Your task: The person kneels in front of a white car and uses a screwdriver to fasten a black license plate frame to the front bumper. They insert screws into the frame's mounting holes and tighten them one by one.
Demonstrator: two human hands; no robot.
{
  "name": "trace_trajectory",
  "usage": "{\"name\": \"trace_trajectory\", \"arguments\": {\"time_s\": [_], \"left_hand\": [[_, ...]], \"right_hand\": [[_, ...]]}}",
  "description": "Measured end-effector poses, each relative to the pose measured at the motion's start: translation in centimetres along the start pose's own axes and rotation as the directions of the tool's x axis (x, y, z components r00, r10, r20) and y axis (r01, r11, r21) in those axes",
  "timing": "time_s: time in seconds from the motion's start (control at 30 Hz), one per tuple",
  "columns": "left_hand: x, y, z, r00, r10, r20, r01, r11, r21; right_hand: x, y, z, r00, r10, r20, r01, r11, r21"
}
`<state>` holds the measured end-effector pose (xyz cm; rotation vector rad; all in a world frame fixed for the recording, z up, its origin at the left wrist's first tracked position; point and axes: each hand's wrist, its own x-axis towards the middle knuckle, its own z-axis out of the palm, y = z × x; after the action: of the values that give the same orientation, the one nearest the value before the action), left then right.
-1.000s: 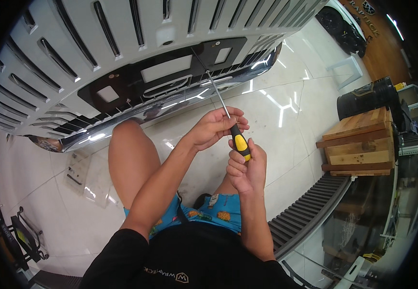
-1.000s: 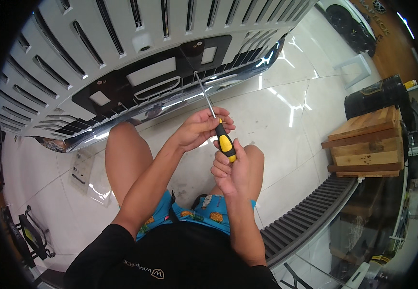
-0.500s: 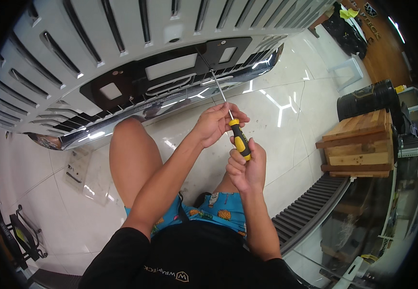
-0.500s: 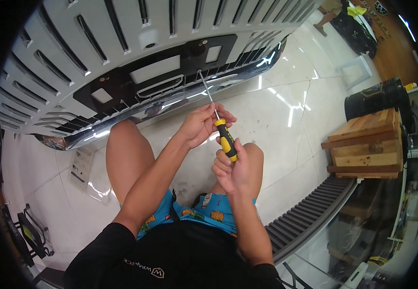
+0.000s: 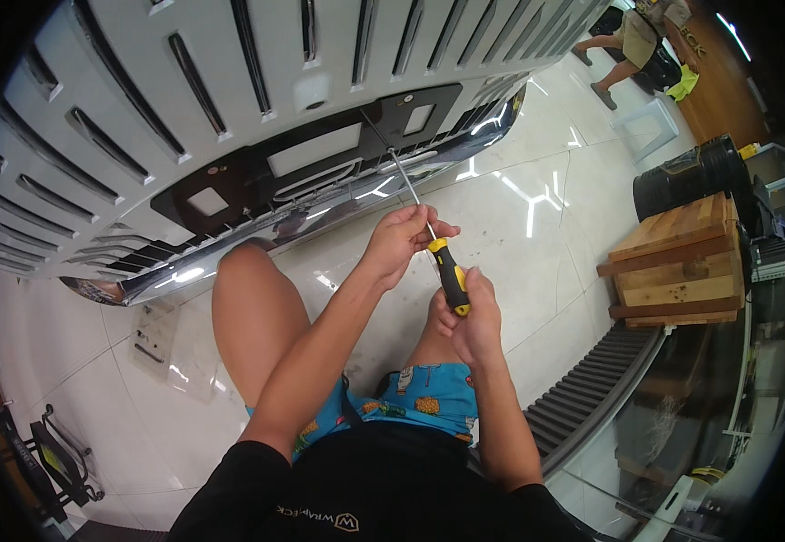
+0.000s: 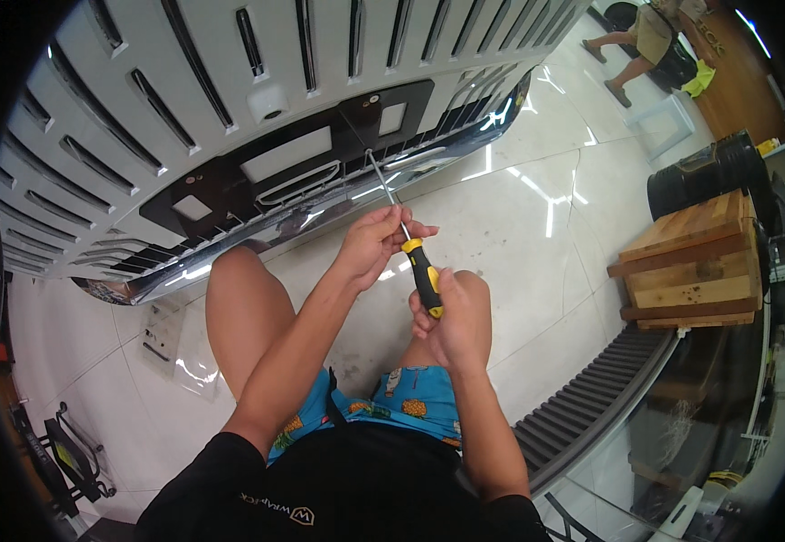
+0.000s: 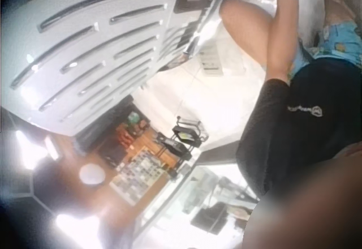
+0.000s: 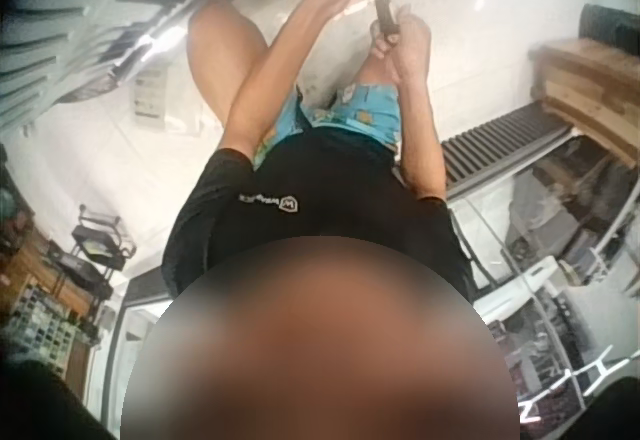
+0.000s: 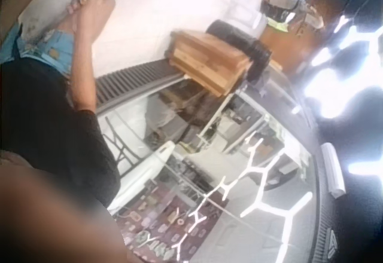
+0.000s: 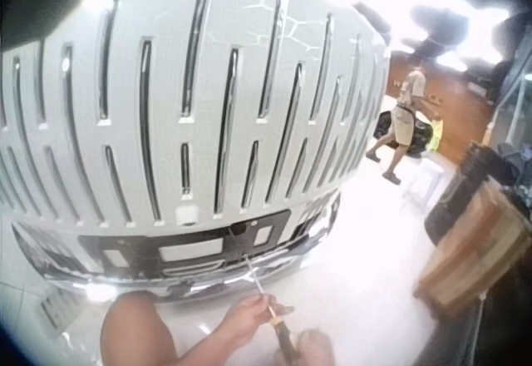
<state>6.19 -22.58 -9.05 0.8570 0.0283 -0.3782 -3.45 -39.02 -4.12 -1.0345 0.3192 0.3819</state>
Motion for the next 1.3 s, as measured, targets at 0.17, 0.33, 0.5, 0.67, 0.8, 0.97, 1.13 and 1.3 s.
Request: {"name": "trace_trajectory", "arguments": {"time_s": [0.17,0.33,0.5,0.67,0.8,0.97,1.13,1.3], "left_hand": [[0.1,0.1,0.3,0.999,0.040,0.022,-0.040,0.999,-0.030],[0.2,0.4,0.2,1.000,0.015,-0.003,-0.014,1.000,0.023],[-0.1,1.6,-0.4,0.998,-0.042,-0.056,0.050,0.984,0.169],[-1.0,1.2,0.2,0.996,-0.058,0.072,0.053,0.996,0.067],[-2.8,-0.9,0.1,0.918,-0.180,0.354,0.213,0.975,-0.058],[-3.0,-1.6,0.4,0.942,-0.253,0.220,0.254,0.967,0.023],[-3.9,-0.1,2.4,0.935,-0.320,-0.152,0.351,0.887,0.299],[-4.3,0.9,3.6,0.924,-0.263,-0.278,0.366,0.819,0.442]], "right_hand": [[0.0,-0.5,0.1,0.947,-0.313,-0.069,0.228,0.808,-0.544],[0.4,-1.1,-0.4,0.975,0.060,0.212,-0.108,0.968,0.225],[-0.3,0.6,0.4,0.920,-0.392,-0.007,0.307,0.731,-0.609],[0.3,1.1,0.0,0.907,0.217,0.360,-0.404,0.684,0.608],[1.1,2.4,-0.9,0.887,0.142,0.440,-0.428,0.613,0.664],[1.5,1.3,-2.8,0.910,0.113,0.398,-0.330,0.779,0.533],[0.1,0.0,-3.1,0.824,-0.522,0.220,0.506,0.504,-0.700],[-0.4,1.1,-1.7,0.629,-0.738,0.244,0.572,0.227,-0.788]]}}
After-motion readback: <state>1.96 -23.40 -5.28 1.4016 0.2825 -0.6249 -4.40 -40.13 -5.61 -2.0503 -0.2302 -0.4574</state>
